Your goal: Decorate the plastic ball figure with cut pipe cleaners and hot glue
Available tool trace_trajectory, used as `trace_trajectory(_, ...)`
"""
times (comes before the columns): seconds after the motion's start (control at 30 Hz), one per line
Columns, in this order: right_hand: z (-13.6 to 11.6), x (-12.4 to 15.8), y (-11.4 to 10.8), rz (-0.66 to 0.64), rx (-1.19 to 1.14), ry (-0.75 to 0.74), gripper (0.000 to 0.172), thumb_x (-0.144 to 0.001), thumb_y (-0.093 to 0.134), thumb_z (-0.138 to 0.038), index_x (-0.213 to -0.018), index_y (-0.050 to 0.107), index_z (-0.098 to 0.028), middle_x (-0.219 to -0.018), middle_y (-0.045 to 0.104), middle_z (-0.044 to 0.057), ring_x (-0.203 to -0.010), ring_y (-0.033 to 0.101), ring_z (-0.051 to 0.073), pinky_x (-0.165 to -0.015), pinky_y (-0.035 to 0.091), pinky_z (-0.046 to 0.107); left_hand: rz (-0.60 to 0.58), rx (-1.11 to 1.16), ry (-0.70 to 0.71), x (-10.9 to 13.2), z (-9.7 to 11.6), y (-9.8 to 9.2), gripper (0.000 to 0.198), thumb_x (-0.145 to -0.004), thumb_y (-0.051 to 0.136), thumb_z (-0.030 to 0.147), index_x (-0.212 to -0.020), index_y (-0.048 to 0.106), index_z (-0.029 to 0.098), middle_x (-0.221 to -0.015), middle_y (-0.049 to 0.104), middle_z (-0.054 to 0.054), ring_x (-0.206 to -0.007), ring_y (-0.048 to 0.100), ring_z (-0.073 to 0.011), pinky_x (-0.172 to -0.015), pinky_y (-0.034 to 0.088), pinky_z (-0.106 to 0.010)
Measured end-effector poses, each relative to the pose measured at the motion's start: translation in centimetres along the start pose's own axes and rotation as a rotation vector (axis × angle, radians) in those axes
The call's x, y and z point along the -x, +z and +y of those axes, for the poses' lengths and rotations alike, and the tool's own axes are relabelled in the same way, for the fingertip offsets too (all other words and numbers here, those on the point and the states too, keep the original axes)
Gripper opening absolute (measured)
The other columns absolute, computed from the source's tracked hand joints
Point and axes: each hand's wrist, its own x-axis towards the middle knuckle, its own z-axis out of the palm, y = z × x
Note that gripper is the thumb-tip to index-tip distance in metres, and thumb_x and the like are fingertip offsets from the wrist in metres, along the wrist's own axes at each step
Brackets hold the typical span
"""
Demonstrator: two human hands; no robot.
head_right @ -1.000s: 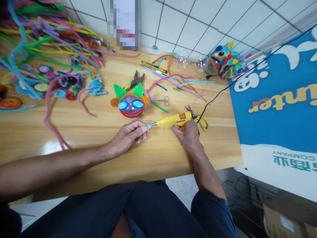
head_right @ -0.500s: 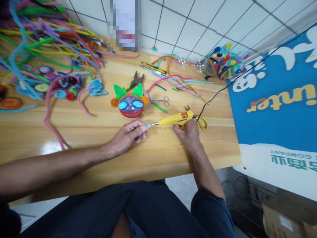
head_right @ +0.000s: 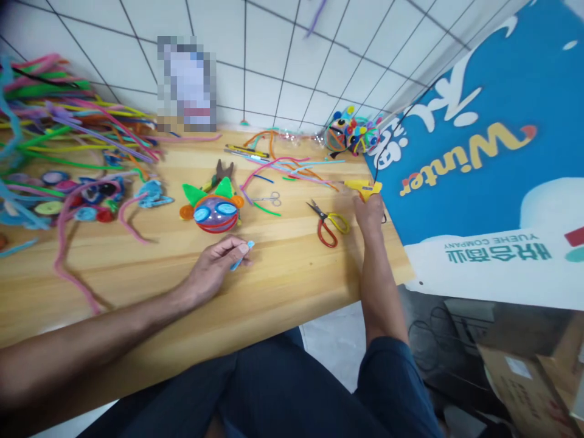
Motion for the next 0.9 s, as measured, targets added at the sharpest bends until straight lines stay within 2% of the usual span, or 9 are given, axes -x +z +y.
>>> trace_trajectory(0.17,0.9,-1.5,2.0,0.013,0.03,0.047,0.05,-0.092,0.063,-0.022,-0.137,0.055,-0.002,-0.143,0.06,0.032,-0.135,0.06,0.037,-0.115,0.046,0.05,-0.019,-0.071,0.022,0.6,-0.1,0.1,0.04,-0.089,0.071,0.059,-0.084,0.074,0.019,-0.076,0.059,0.001,-0.071,0.051,-0.014,-0.068,0.041,-0.028)
trace_trajectory(0.3,1.3,-2.1,2.9,0.003,0.021,0.054,0.052,-0.094,0.06,-0.022,-0.141,0.052,-0.003,-0.147,0.057,0.031,-0.137,0.057,0.034,-0.118,0.044,0.048,-0.049,-0.004,-0.041,0.7,-0.1,0.4,0.044,-0.085,0.074,0.063,-0.083,0.072,0.019,-0.074,0.059,0.001,-0.07,0.049,-0.0137,-0.066,0.041,-0.028)
trace_trajectory(0.43,2.0,-1.5,1.9,-0.011,0.022,0.058,0.061,-0.085,0.074,-0.031,-0.137,0.056,-0.005,-0.145,0.059,0.03,-0.136,0.056,0.037,-0.118,0.044,0.055,-0.032,0.055,-0.039,0.6,0.2,0.6,0.048,-0.081,0.077,0.066,-0.081,0.072,0.019,-0.073,0.059,0.001,-0.069,0.048,-0.0131,-0.067,0.042,-0.027)
trace_trajectory(0.5,2.2,-0.4,0.5,0.048,0.029,0.03,0.065,-0.084,0.077,-0.037,-0.136,0.056,-0.006,-0.144,0.059,0.03,-0.138,0.053,0.04,-0.119,0.042,0.061,-0.028,0.097,-0.041,0.6,0.5,0.7,0.05,-0.078,0.078,0.068,-0.079,0.071,0.019,-0.07,0.058,0.001,-0.067,0.046,-0.0127,-0.065,0.041,-0.027)
trace_trajectory(0.57,1.8,1.9,-0.9,0.206,-0.005,-0.103,0.061,-0.086,0.075,-0.042,-0.134,0.057,-0.01,-0.137,0.063,0.026,-0.133,0.056,0.04,-0.115,0.045,0.064,-0.011,0.126,-0.048,0.5,0.6,0.7,0.05,-0.076,0.08,0.068,-0.077,0.071,0.019,-0.068,0.056,0.002,-0.064,0.045,-0.012,-0.063,0.039,-0.027)
trace_trajectory(0.67,-0.3,8.0,-2.4,0.329,-0.203,-0.512,0.042,-0.095,0.066,-0.042,-0.128,0.061,-0.016,-0.119,0.069,0.018,-0.114,0.066,0.033,-0.102,0.056,0.056,0.02,0.161,-0.063,0.7,0.9,0.9,0.049,-0.074,0.082,0.066,-0.076,0.071,0.018,-0.065,0.055,0.003,-0.061,0.043,-0.0105,-0.06,0.036,-0.026)
trace_trajectory(0.73,-2.5,13.3,-2.7,0.319,-0.274,-0.799,0.027,-0.097,0.068,-0.038,-0.119,0.066,-0.023,-0.11,0.072,0.013,-0.108,0.069,0.03,-0.1,0.057,0.052,0.03,0.194,-0.076,0.9,1.3,1.0,0.048,-0.073,0.084,0.063,-0.075,0.071,0.017,-0.064,0.055,0.003,-0.058,0.041,-0.0093,-0.057,0.033,-0.025)
trace_trajectory(0.8,-4.9,18.3,-2.5,0.275,-0.324,-1.08,0.016,-0.097,0.07,-0.026,-0.112,0.07,-0.028,-0.101,0.074,0.007,-0.097,0.071,0.025,-0.092,0.059,0.043,0.029,0.245,-0.102,1.2,1.7,1.2,0.046,-0.071,0.086,0.06,-0.072,0.069,0.017,-0.061,0.054,0.004,-0.055,0.038,-0.0082,-0.055,0.029,-0.025)
trace_trajectory(0.9,-7.8,22.9,-2.1,0.235,-0.434,-1.398,0.021,-0.094,0.073,-0.014,-0.108,0.075,-0.03,-0.096,0.076,0.001,-0.092,0.072,0.018,-0.088,0.057,0.033,0.017,0.337,-0.144,1.9,2.5,1.4,0.046,-0.068,0.09,0.053,-0.063,0.062,0.018,-0.054,0.047,0.006,-0.052,0.034,-0.0068,-0.053,0.025,-0.024)
